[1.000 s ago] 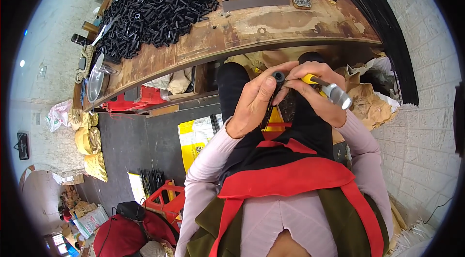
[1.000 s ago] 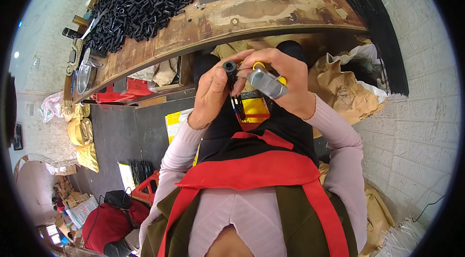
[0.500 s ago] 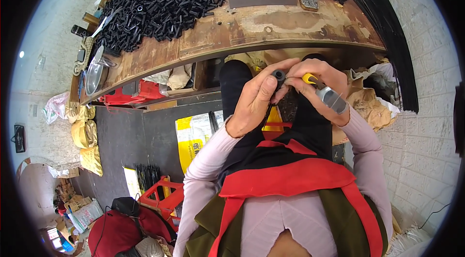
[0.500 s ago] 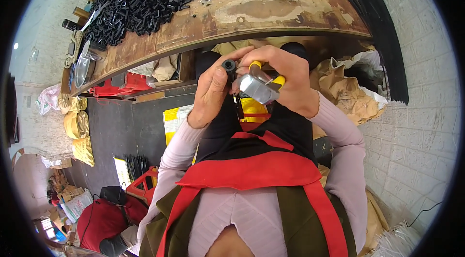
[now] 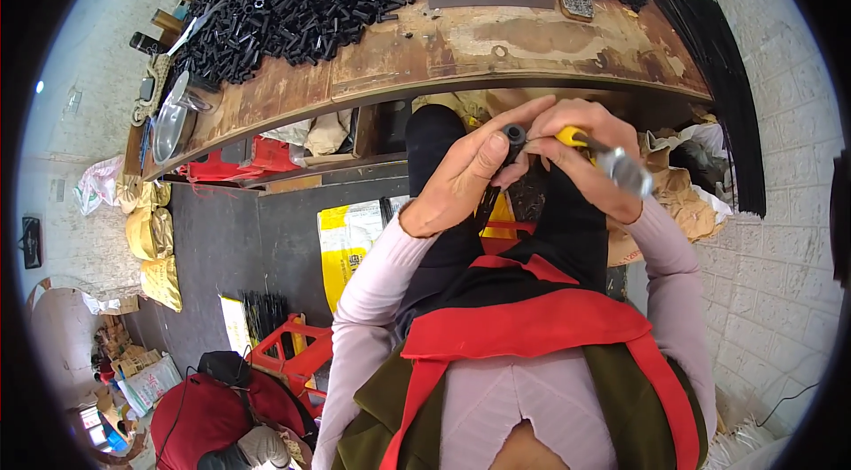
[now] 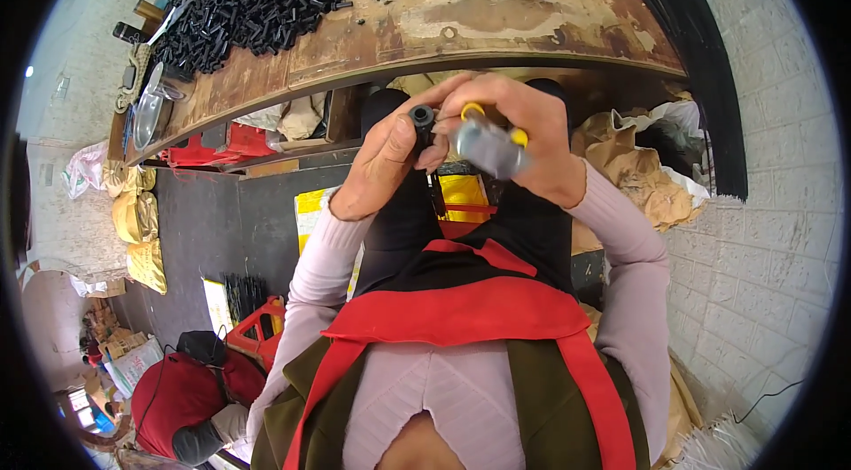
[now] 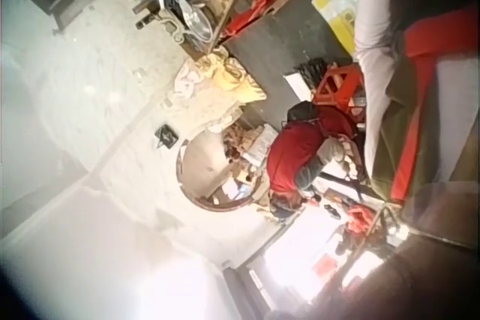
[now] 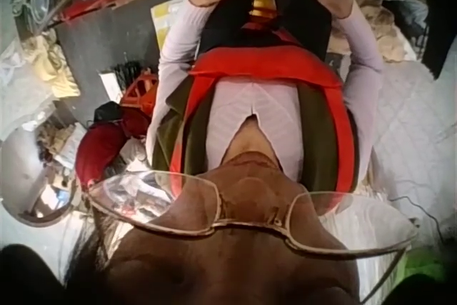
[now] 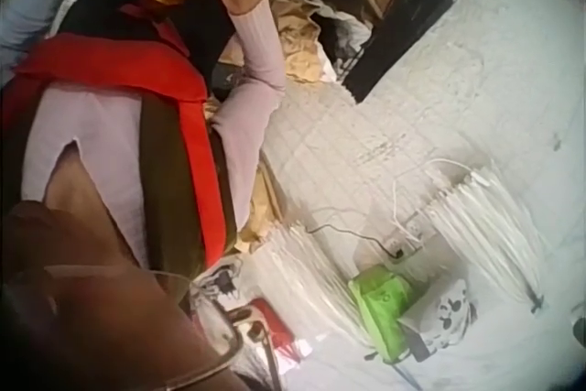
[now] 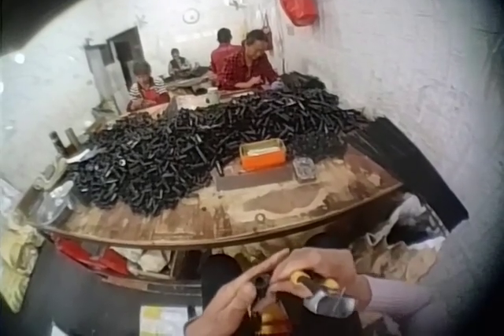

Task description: Assembling and clipping long black rods together at a production workbench.

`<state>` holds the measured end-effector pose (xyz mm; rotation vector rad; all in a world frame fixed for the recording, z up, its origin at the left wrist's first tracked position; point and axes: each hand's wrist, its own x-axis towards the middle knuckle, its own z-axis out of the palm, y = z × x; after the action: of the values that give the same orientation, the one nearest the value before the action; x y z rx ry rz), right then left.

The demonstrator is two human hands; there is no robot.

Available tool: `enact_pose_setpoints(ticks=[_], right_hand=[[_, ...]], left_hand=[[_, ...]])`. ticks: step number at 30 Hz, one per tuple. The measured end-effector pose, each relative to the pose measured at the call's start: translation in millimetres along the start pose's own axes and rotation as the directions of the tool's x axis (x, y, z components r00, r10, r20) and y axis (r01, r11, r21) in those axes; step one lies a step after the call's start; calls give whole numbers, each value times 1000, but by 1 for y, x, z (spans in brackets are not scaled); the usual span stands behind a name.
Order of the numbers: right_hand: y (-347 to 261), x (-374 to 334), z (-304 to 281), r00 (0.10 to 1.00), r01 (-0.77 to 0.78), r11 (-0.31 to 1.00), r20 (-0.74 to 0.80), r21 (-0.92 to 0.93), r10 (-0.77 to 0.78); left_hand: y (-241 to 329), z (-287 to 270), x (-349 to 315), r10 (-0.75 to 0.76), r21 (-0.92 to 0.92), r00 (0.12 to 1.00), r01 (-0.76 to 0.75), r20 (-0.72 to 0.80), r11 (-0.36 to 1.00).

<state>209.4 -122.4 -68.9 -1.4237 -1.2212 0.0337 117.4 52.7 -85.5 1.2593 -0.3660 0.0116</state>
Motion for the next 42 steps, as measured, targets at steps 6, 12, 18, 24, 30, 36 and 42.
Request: enact_pose_setpoints(ticks=[6,12,18,24,30,36,42], right_hand=[[0,12,9,950,-304,925,-1,230,313],[-11,23,17,950,-244,939,-137,243,282],[-39,-2,-23,632,-771,633,209,71,746],[-56,-6,-27,504,-819,564,337,-108,795],[-47,-14,-39,603,-744,667,389,-42,697],[-67,14,-60,387,-877,479,546,-30,743],[-56,-2,-50,397,-882,472,551,6,734]], left_hand=[[-3,-6,0,-38,-64,999,36,-35,997],[-10,-7,5,-26,-146,985,1,-172,989],[-15,-20,12,70,-59,981,-82,-182,995],[-19,-7,15,27,101,979,-6,-203,995],[-23,-11,13,-13,-3,992,12,-127,1000],[-17,-5,9,-15,80,996,22,-90,997],[-13,-3,7,-19,70,997,25,-78,997]])
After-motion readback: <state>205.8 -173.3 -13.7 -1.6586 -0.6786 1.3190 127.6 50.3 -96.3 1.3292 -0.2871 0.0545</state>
